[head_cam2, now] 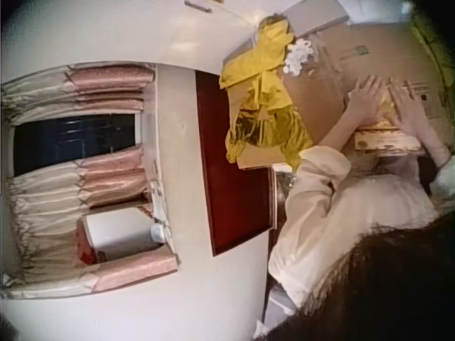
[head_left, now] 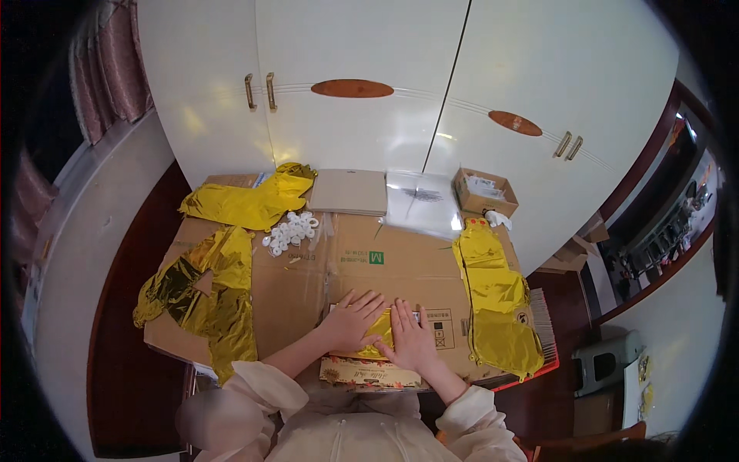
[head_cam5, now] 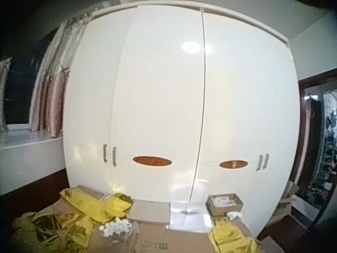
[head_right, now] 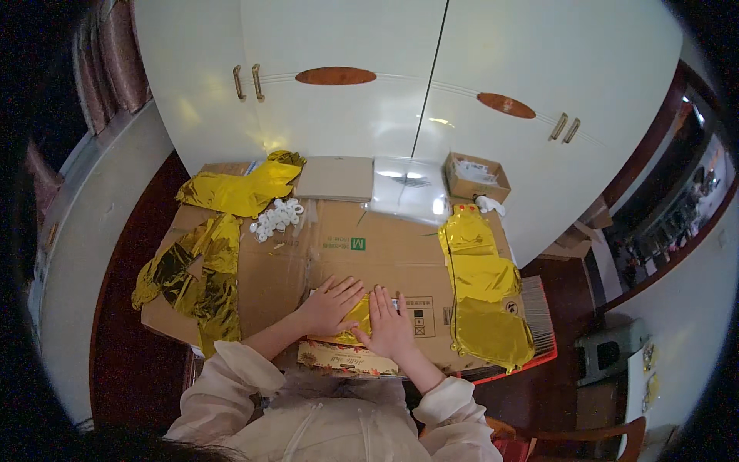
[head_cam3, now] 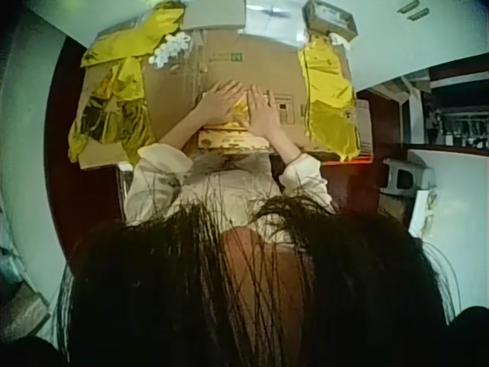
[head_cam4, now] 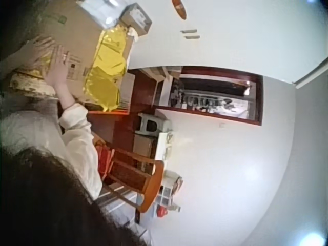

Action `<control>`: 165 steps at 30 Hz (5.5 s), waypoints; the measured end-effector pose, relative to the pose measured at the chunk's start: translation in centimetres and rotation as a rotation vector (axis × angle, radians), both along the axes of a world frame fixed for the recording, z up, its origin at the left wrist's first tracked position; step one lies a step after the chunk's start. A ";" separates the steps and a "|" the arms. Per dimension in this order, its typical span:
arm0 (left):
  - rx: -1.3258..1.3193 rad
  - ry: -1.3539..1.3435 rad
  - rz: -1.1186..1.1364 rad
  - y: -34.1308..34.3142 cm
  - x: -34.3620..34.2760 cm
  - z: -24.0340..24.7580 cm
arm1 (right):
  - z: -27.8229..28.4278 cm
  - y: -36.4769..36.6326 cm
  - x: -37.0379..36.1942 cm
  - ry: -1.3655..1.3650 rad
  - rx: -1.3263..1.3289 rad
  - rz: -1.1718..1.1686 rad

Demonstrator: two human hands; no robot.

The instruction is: Folding and preparing gold-colored foil bags on a workbench.

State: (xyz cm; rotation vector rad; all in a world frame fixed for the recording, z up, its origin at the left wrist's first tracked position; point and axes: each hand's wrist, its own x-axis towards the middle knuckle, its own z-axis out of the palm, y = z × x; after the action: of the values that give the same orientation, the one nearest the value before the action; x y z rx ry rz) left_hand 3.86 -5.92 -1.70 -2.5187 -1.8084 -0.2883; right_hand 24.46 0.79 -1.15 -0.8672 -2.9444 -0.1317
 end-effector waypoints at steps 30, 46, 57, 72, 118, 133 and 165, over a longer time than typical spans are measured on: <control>0.027 0.048 -0.014 0.2 -0.2 -0.4 | 0.6 -7.6 7.4 0.175 0.103 0.394; -0.043 0.074 0.009 0.4 -0.1 -0.3 | 1.8 -8.6 3.7 0.281 0.181 0.516; -0.135 0.061 0.008 0.5 0.2 0.8 | 3.6 -10.0 6.7 0.271 0.147 0.378; -0.024 0.044 0.030 0.0 0.5 0.5 | 4.1 -4.5 18.5 0.312 0.327 -0.054; -0.111 0.084 0.031 -4.1 0.7 1.1 | 4.2 -5.5 4.0 -0.060 -0.155 0.442; -0.229 -0.544 -0.092 -1.9 2.8 3.0 | 5.0 -6.3 14.9 0.757 -0.602 -0.103; -0.581 -1.367 0.443 -5.4 -4.0 8.0 | 13.6 1.6 18.8 1.670 -1.156 -0.276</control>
State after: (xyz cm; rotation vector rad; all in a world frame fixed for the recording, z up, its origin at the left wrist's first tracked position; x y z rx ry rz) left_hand -0.17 -11.31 6.29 -2.0829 -3.1089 -2.0922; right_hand 43.21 2.38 12.49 -0.7198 -1.0949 1.4996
